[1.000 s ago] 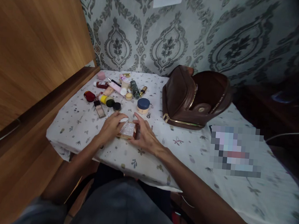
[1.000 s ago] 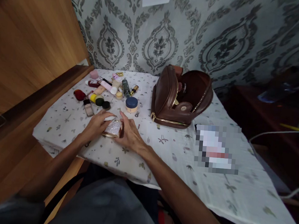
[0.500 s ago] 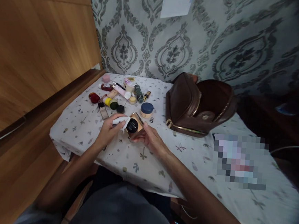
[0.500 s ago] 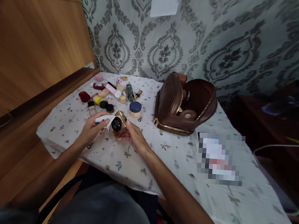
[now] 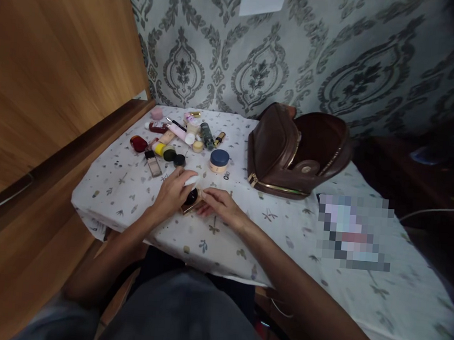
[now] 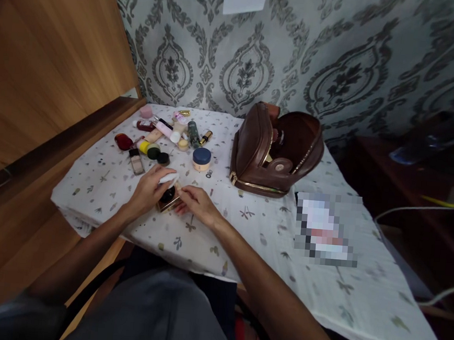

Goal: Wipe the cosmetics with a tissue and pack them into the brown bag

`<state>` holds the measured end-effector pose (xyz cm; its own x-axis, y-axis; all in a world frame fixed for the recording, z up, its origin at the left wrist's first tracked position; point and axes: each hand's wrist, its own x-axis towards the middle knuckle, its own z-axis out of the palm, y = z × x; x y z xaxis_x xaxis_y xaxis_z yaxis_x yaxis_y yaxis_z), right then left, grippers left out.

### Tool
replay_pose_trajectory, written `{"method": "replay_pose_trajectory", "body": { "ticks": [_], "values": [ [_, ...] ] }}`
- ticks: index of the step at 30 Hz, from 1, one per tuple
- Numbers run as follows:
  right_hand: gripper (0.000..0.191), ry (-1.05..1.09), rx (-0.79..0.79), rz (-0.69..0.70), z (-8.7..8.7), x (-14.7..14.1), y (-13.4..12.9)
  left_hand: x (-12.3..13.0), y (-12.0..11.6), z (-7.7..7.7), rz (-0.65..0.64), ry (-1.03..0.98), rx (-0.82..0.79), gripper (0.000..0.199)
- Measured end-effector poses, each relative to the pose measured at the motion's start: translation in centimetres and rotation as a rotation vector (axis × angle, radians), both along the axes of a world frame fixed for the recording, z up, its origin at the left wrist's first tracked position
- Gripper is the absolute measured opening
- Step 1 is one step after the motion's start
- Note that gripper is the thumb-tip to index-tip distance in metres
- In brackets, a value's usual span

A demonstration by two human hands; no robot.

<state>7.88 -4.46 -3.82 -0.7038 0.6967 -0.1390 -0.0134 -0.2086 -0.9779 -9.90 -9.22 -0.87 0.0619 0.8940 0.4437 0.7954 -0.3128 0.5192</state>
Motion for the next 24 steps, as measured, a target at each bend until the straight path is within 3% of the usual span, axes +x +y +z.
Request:
{"method": "replay_pose_trajectory", "body": {
  "ticks": [4, 7, 13, 15, 24],
  "values": [
    [0.040, -0.019, 0.045, -0.097, -0.7, 0.3, 0.6, -0.6, 0.9, -0.8, 0.029, 0.018, -0.039, 0.025],
    [0.054, -0.035, 0.120, -0.140, -0.8, 0.6, 0.8, -0.2, 0.8, -0.7, 0.010, 0.089, -0.073, 0.024],
    [0.061, -0.059, 0.190, -0.087, -0.9, 0.7, 0.8, 0.7, -1.8, 0.3, -0.235, 0.150, -0.093, 0.027],
    [0.061, -0.059, 0.210, -0.088, -1.1, 0.6, 0.9, 0.2, -2.8, 0.1, -0.263, 0.131, -0.104, 0.031],
    [0.058, -0.106, 0.269, -0.092, -0.8, 0.6, 0.8, -4.4, -2.6, -1.8, 0.009, -0.017, -0.084, 0.027]
  ]
}}
